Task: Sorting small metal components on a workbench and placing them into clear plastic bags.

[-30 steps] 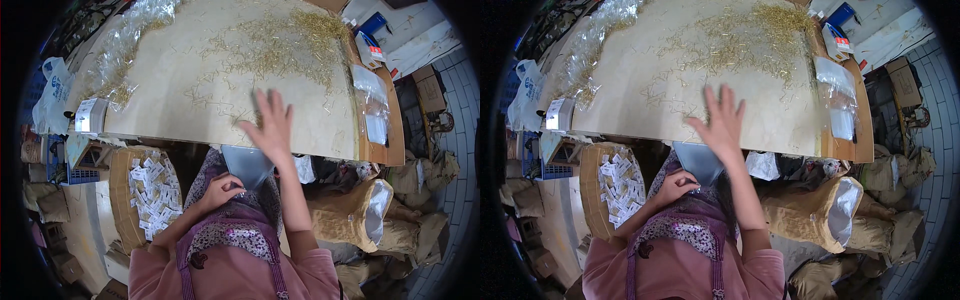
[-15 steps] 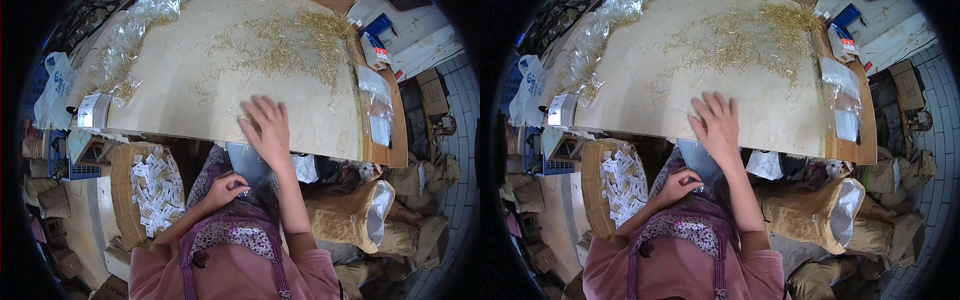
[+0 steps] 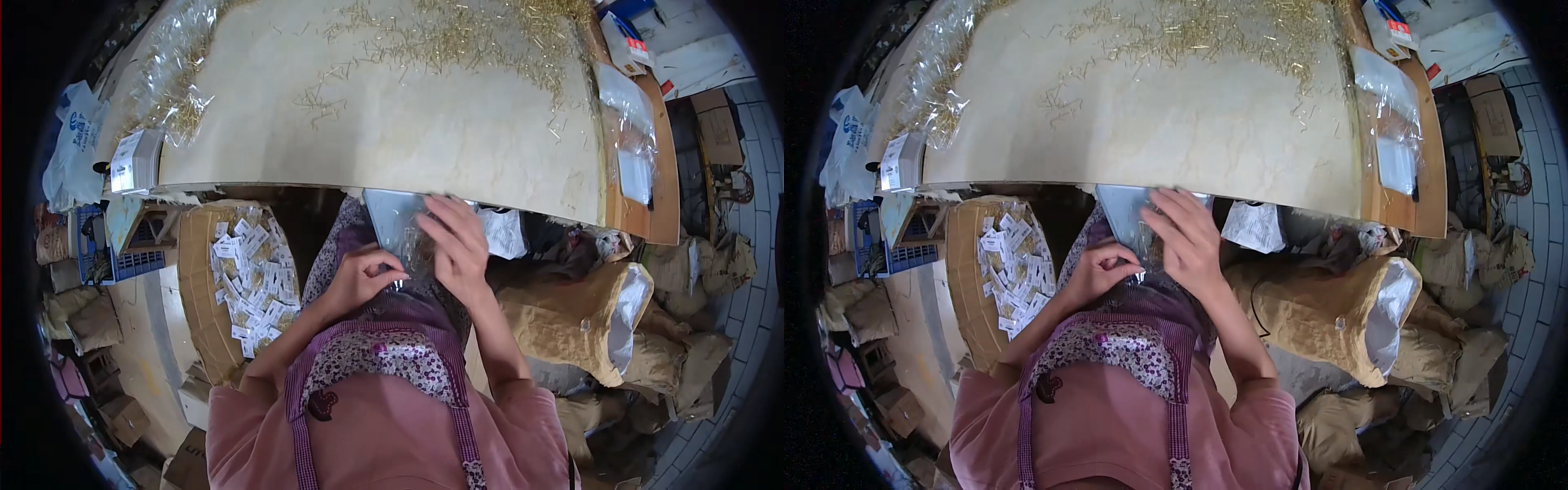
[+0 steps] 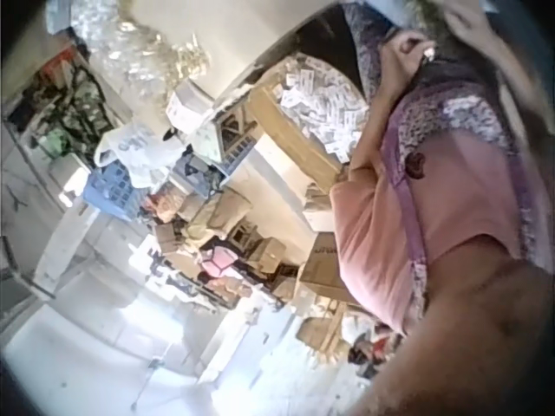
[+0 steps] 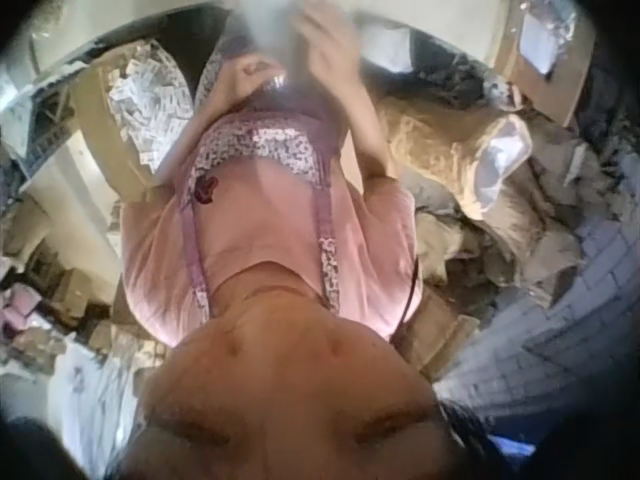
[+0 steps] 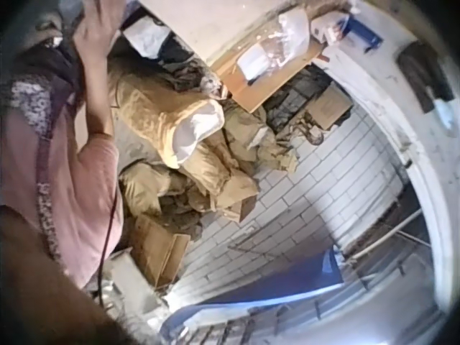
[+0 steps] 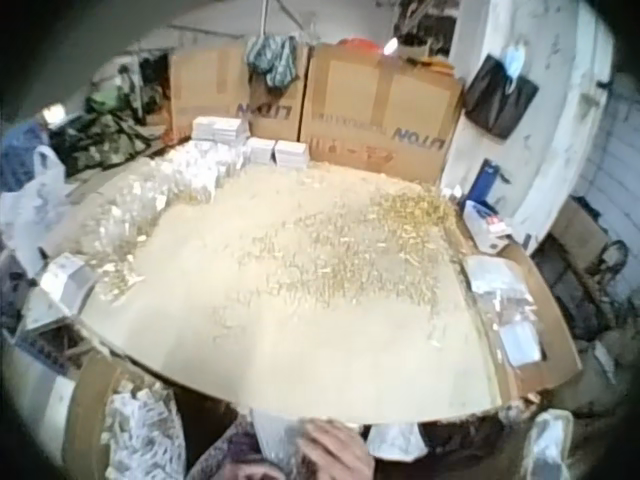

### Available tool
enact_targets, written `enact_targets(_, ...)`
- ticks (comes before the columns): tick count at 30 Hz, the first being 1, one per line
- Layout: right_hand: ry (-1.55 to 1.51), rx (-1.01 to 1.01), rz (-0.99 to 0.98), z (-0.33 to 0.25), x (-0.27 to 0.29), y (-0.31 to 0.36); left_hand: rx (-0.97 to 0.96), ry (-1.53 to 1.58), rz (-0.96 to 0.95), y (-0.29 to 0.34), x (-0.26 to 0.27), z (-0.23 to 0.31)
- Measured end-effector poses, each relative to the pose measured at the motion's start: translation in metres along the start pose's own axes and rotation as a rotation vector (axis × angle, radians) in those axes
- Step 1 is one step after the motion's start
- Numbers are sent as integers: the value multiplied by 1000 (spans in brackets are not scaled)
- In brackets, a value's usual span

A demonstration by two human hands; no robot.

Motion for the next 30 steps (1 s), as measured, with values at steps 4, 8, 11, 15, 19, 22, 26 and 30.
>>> enact_targets(4, 120, -120, 92, 1, 14, 42, -3, -62, -5, -1, 0, 2)
enact_targets(8, 118, -476, 151, 11, 9, 81, 40, -41, -48, -7, -2, -19)
enact_targets(11, 42, -529, -66, 9, -6, 91, 69, -32, -61, -6, -1, -16)
enact_targets(15, 56, -418, -366, -2, -19, 90, 54, 41, -71, -6, -5, -27)
enact_targets(19, 58, -511, -190, 2, -10, 91, 147, 92, -74, -8, -3, -28)
enact_targets(22, -167, -599, -380, 2, -30, 93, 119, 65, -105, -12, -4, -31)
enact_targets(26, -416, -624, -365, 5, -45, 112, 155, 63, -217, -14, -8, -44)
enact_targets(30, -363, -499, -572, -3, -54, 130, 29, -16, -320, -1, -15, -41)
Point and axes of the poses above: each hand's wrist, its own y-axis away from the middle knuckle, its own x-axis out of the back of the hand, z = x × y, the point moved 7 cm from there along -y, towards the middle knuckle, and after that the axes turned 9 degrees about x, right-handed, at the moved point
